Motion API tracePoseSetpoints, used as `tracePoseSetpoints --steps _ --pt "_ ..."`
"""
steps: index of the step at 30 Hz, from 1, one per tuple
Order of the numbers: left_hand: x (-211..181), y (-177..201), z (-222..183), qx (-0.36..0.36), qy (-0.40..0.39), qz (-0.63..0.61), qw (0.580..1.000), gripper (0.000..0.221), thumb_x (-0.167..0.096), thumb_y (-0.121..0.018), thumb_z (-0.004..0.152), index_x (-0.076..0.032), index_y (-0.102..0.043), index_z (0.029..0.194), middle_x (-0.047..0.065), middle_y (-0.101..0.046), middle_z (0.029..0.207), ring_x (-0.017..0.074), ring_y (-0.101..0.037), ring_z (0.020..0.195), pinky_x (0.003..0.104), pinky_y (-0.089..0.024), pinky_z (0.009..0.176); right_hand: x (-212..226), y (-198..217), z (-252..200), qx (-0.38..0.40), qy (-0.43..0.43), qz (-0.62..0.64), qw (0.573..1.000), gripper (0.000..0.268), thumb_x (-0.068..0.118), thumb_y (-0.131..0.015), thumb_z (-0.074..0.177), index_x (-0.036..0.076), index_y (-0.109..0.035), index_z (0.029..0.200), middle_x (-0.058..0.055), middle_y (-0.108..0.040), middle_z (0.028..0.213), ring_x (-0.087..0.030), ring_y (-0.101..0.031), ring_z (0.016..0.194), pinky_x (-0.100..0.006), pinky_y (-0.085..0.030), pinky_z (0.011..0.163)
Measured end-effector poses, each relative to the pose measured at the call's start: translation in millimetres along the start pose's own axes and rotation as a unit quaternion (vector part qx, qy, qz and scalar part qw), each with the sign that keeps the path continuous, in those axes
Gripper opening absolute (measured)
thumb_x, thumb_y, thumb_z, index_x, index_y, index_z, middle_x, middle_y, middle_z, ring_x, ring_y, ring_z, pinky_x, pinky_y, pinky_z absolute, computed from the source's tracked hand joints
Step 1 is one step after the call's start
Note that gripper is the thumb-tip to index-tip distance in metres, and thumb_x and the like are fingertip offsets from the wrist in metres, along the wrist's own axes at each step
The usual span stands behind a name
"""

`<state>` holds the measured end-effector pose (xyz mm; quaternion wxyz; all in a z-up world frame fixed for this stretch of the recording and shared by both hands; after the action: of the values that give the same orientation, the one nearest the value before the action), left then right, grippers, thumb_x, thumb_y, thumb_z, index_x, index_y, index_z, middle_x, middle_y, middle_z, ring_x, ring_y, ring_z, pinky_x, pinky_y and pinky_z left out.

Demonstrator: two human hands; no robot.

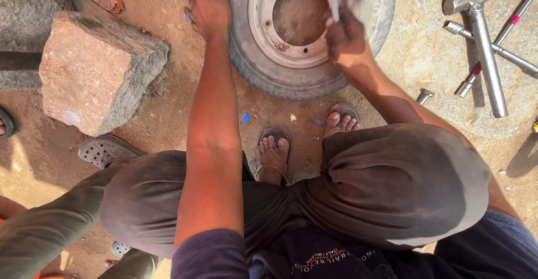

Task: The person uses a power tool and a metal rod to loosen and remove bolts from a wheel rim, then uses their hands to manipulate the tire and rim.

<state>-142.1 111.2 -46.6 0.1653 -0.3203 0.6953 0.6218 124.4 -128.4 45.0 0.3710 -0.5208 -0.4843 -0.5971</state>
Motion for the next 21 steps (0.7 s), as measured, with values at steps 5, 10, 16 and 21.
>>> tracePoseSetpoints --steps 5,10,16,21 --pt "6 -7 2 0.058 -0.004 0.004 0.998 0.075 -0.078 -0.035 0.093 -0.025 -0.05 0.145 0.011 -0.041 0.161 0.0473 -0.011 0.154 0.066 -0.007 0.123 36 -16 -7 0.277 0.009 -0.126 0.952 0.04 0.032 -0.052 0.113 -0.001 -0.067 0.129 -0.021 -0.066 0.1 -0.028 -0.058 0.087 -0.049 -0.05 0.075" --pt "12 -17 6 0.069 -0.006 0.025 0.997 0.075 -0.078 -0.033 0.092 -0.029 -0.05 0.146 0.003 -0.038 0.164 0.0457 -0.009 0.156 0.066 -0.006 0.124 -2 26 -9 0.197 -0.368 -0.286 0.863 0.042 0.046 -0.048 0.104 0.02 -0.062 0.135 -0.019 -0.068 0.102 -0.031 -0.063 0.085 -0.054 -0.057 0.077" --pt "16 -27 13 0.088 -0.021 0.047 0.995 0.075 -0.077 -0.032 0.095 -0.028 -0.047 0.15 0.003 -0.032 0.166 0.0461 -0.007 0.156 0.067 -0.007 0.123 14 31 8 0.396 -0.135 -0.205 0.885 0.043 0.044 -0.053 0.102 0.011 -0.076 0.117 -0.013 -0.076 0.109 -0.022 -0.072 0.095 -0.043 -0.057 0.089" --pt "24 -35 15 0.089 -0.057 0.063 0.992 0.077 -0.072 -0.033 0.1 -0.02 -0.041 0.157 0.01 -0.032 0.166 0.0472 -0.007 0.156 0.068 -0.009 0.123 9 6 -27 0.388 -0.205 -0.333 0.834 0.042 0.045 -0.051 0.102 0.014 -0.072 0.121 -0.012 -0.072 0.113 -0.028 -0.065 0.108 -0.053 -0.048 0.1"
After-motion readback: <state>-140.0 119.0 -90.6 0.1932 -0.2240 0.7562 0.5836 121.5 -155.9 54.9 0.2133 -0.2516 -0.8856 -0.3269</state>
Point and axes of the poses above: each hand's wrist, its own z-axis towards the middle knuckle, its own y-axis out of the back of the hand, x = y × z, the point moved 8 cm from there along z, towards the middle knuckle
